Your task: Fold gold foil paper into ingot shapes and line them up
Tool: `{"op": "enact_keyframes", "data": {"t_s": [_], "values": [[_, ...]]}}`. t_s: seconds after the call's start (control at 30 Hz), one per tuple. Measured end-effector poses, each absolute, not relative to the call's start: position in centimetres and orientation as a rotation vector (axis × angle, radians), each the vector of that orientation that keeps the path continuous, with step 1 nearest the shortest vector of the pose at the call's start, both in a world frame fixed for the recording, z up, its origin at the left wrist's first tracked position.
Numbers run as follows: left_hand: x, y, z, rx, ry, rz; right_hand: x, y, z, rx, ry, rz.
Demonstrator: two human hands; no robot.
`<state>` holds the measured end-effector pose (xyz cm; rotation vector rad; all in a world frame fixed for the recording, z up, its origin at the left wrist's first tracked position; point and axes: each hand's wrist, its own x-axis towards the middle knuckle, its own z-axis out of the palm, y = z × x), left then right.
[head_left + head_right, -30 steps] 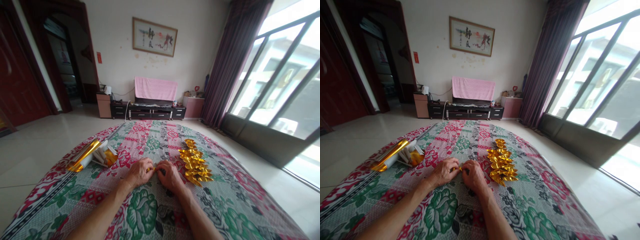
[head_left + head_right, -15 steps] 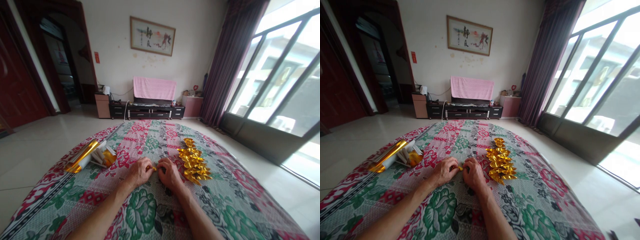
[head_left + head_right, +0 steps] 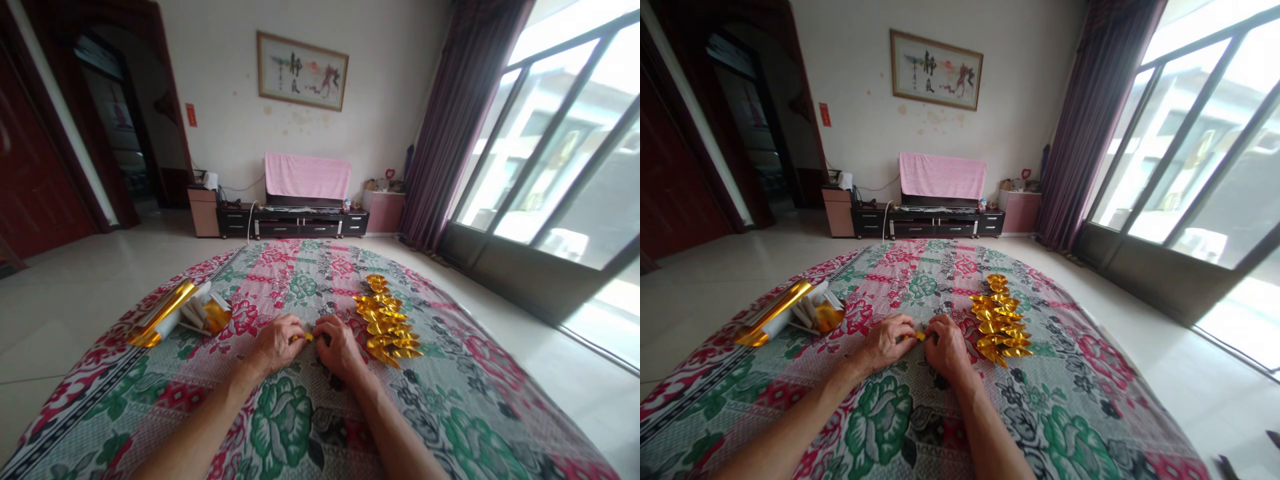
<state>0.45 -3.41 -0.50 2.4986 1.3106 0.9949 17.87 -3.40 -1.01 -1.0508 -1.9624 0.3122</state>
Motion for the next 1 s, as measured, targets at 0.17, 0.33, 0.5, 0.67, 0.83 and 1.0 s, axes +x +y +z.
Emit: {"op": "enact_keyframes", "data": {"t_s": [0.17,0.33,0.5,0.67,0.83,1.0], "values": [[0.4,-3.2,-0.7,2.455,1.349,0.969,17.9,-3.7,-0.3,-1.057,-2.086,0.333],[0.2,-3.1,-0.6,2.444,1.338,0.957,17.8,-4.0,0.1,-1.097,-2.158,0.329],[0.2,-2.8,-1.1,2.421,1.327,1.013,17.8,-4.0,-0.3,-1.092,-2.12,0.326],[0.5,-2.9,-1.0,2.412,1.341,1.053,17.8,-3.9,-0.6,-1.093,-2.085,0.327],[0.9,-3.2,-0.8,2.387,1.402,1.078,17.8,-3.7,-0.9,-1.101,-2.042,0.311],[1.1,-3.0,-1.0,2.365,1.447,1.079,17.8,-3.6,-0.9,-1.124,-2.003,0.295]]}}
